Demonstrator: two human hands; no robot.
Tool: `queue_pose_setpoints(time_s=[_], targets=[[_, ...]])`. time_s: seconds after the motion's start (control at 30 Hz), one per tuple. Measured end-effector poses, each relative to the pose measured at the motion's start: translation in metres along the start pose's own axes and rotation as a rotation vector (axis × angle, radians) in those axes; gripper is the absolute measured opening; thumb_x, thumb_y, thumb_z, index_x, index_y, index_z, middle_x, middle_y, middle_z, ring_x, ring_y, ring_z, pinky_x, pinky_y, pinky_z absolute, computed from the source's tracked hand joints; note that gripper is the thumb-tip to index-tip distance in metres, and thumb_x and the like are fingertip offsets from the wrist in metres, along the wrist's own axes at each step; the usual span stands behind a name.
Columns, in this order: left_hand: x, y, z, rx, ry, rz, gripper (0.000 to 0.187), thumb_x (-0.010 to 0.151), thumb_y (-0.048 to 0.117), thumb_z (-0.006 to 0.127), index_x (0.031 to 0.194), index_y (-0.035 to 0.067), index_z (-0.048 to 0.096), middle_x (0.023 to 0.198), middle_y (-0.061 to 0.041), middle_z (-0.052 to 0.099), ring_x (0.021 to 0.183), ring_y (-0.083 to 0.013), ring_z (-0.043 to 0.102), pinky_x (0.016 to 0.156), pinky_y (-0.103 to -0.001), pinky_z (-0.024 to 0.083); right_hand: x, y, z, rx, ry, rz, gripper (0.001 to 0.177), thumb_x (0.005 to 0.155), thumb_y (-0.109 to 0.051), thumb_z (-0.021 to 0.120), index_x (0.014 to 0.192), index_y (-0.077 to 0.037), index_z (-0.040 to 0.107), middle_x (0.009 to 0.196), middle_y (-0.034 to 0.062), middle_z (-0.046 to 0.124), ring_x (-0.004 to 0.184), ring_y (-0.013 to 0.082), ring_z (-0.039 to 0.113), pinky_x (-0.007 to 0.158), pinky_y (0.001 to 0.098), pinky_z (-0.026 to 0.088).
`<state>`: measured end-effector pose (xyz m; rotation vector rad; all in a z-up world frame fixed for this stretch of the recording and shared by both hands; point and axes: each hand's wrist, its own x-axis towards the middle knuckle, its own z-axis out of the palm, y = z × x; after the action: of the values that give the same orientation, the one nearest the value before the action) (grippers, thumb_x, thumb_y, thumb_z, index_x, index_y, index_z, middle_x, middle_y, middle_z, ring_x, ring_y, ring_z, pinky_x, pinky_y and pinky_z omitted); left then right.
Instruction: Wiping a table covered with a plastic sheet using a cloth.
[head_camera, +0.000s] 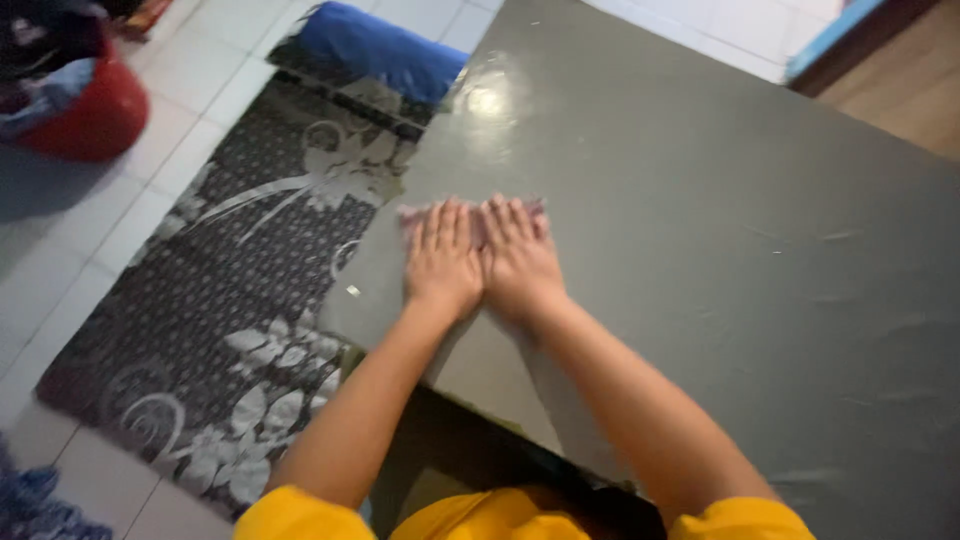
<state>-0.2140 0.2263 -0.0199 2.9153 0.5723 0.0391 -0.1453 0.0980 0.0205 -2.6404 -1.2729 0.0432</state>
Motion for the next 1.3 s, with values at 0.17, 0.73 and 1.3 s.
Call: queue_pose_setpoints(time_s=[0.17,0.73,1.3], targets=[[0.019,-0.008,0.003,-0.034,0.051,0.004,0.071,0.100,0.039,0.036,0.161,0.007,0.021,0.170,-0.012,0.014,0.156,-0.0294,0.012,0.125,-0.046,0.009,0.019,-0.009,-0.015,0.067,0.010,0.059,0.063,0.099,-0.035,0.038,0.159,-0.014,0.034,0.167,0.0121,0.026,0.154,0.0313,0.021,0.122,0.0520,0.013],[-0.102,-0.026,-0.031,-0.013,0.019,-0.012,0.074,0.096,0.037,0.038,0.159,0.000,0.021,0.167,-0.018,0.017,0.154,-0.0334,0.014,0.123,-0.049,0.011,-0.052,-0.071,-0.027,0.091,-0.039,-0.137,0.061,0.097,-0.034,0.044,0.156,-0.016,0.041,0.162,0.0148,0.035,0.151,0.0357,0.028,0.120,0.0577,0.014],[-0.015,-0.043,-0.019,-0.012,0.037,0.010,0.074,0.099,0.038,0.040,0.161,0.005,0.019,0.170,-0.016,0.013,0.156,-0.0320,0.011,0.125,-0.048,0.010,0.004,-0.047,0.005,0.085,0.095,0.010,0.061,0.099,-0.034,0.042,0.157,-0.015,0.039,0.165,0.0115,0.034,0.153,0.0328,0.028,0.123,0.0534,0.015]])
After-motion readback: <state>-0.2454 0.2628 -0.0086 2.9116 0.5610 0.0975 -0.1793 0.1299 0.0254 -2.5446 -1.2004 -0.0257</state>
